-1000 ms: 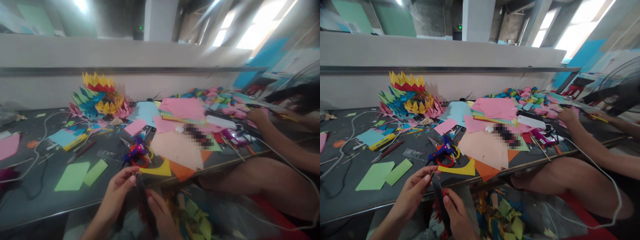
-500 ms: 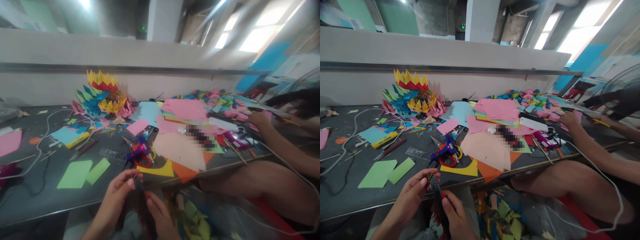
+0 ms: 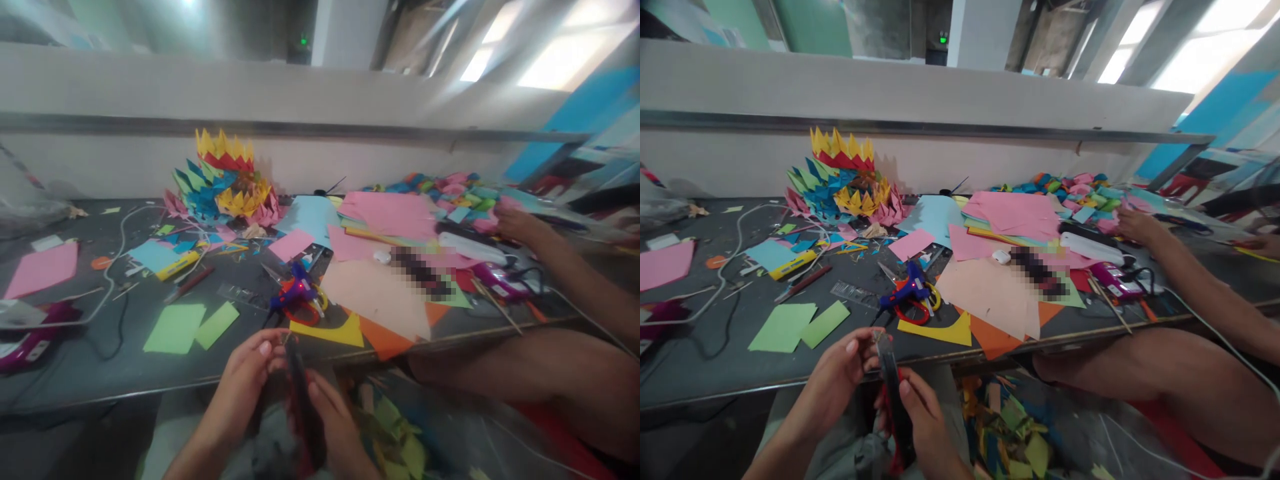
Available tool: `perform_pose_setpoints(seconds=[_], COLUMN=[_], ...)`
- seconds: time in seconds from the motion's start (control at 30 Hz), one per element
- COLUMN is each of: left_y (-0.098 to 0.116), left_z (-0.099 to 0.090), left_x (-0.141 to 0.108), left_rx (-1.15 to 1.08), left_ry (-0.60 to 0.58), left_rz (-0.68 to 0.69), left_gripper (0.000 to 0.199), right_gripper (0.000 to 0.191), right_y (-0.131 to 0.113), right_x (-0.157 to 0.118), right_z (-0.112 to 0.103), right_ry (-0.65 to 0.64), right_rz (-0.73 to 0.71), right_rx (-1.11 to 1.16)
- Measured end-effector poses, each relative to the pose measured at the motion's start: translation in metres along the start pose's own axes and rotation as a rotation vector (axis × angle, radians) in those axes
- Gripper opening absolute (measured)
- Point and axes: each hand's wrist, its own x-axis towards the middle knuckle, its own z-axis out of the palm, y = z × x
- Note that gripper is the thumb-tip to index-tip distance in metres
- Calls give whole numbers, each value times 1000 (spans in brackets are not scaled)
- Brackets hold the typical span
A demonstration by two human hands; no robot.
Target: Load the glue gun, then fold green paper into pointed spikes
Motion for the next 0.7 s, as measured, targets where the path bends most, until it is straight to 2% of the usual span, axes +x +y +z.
perform_pose_setpoints(seconds=[0.23, 0.43, 0.57, 0.7], left_y=[7, 9, 6, 4], left_z=[6, 3, -4, -11], left_x=[0, -3, -1, 0], left_rx=[-34, -5, 113, 298], left_ry=[28, 9, -14, 13], left_rz=[-1, 6, 57, 150], left_gripper=[39, 34, 28, 25], right_gripper=[42, 40, 42, 42], right_y=[0, -2, -3, -3], right_x=[2, -2, -4, -3], right_z=[-1, 4, 8, 8], right_ry=[-3, 36, 52, 58], right_rz=[5, 31, 35, 20], right_rx=[23, 25, -16, -65])
